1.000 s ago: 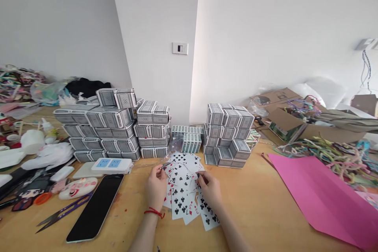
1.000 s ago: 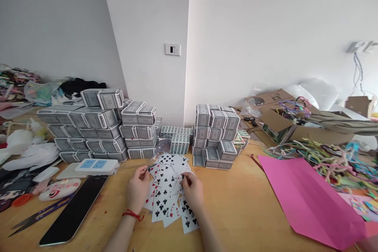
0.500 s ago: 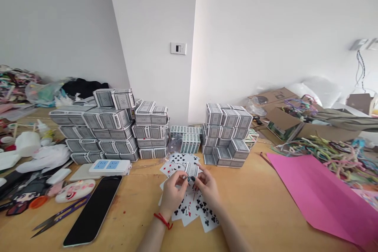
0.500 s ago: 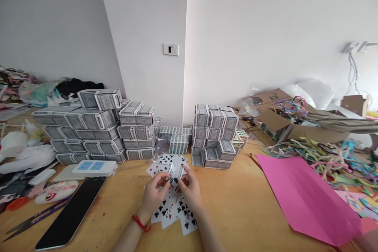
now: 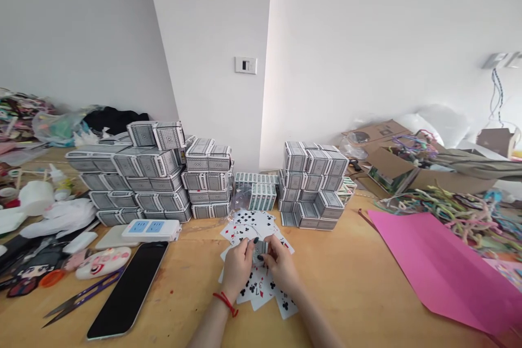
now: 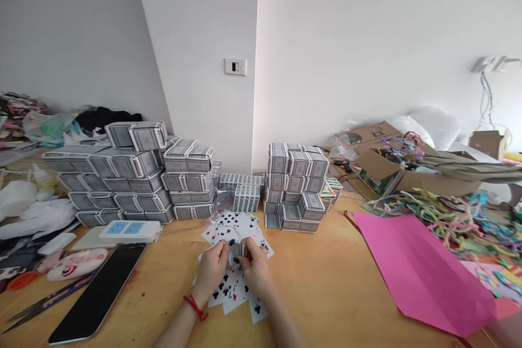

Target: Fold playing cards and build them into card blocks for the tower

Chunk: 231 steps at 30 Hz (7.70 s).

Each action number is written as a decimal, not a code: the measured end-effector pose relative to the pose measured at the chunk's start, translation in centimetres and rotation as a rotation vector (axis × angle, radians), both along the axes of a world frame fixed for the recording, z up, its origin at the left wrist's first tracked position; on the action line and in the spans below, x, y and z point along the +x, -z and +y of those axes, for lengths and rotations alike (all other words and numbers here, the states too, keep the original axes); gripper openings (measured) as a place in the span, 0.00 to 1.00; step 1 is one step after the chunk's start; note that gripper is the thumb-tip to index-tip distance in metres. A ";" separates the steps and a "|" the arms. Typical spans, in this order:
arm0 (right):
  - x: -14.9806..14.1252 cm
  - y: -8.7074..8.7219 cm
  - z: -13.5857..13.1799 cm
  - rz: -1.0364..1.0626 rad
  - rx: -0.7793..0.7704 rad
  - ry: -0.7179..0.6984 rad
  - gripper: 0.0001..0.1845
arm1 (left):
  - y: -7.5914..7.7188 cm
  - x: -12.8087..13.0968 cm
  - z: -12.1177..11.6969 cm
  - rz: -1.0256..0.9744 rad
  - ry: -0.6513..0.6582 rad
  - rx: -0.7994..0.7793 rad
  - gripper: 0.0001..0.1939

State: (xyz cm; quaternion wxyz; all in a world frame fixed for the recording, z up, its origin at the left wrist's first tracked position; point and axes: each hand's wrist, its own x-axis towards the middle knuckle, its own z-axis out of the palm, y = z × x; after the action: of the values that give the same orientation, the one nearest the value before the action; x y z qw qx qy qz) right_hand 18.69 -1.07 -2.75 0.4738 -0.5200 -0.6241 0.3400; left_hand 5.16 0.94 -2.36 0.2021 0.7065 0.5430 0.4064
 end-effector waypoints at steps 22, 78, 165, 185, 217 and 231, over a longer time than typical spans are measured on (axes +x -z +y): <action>1.5 -0.9 0.8 0.607 -0.131 0.115 0.19 | -0.7 -0.2 0.2 -0.452 0.021 -0.178 0.19; 1.0 -0.6 -0.3 -0.641 0.006 -0.144 0.51 | 1.3 -2.2 1.8 0.099 -0.107 0.000 0.19; -1.0 0.1 0.5 0.685 -0.261 -0.008 0.20 | -1.1 -0.2 0.2 -0.420 0.006 -0.082 0.13; 0.2 -0.5 0.8 0.663 -0.204 0.061 0.20 | -0.4 -0.4 0.6 -0.456 0.077 -0.217 0.13; 1.1 0.2 1.2 0.705 -0.286 0.023 0.21 | -1.5 -2.0 0.9 -0.912 0.377 -0.723 0.14; 0.9 0.4 1.2 0.715 -0.271 0.023 0.20 | -1.3 -1.4 0.7 -0.909 0.408 -0.745 0.18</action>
State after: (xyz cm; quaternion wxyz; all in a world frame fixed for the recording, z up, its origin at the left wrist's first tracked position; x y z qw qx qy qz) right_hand 19.63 0.09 -3.15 0.5922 -0.4336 -0.3630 0.5741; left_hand 3.75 1.60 -1.02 0.7196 0.4347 0.3619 0.4029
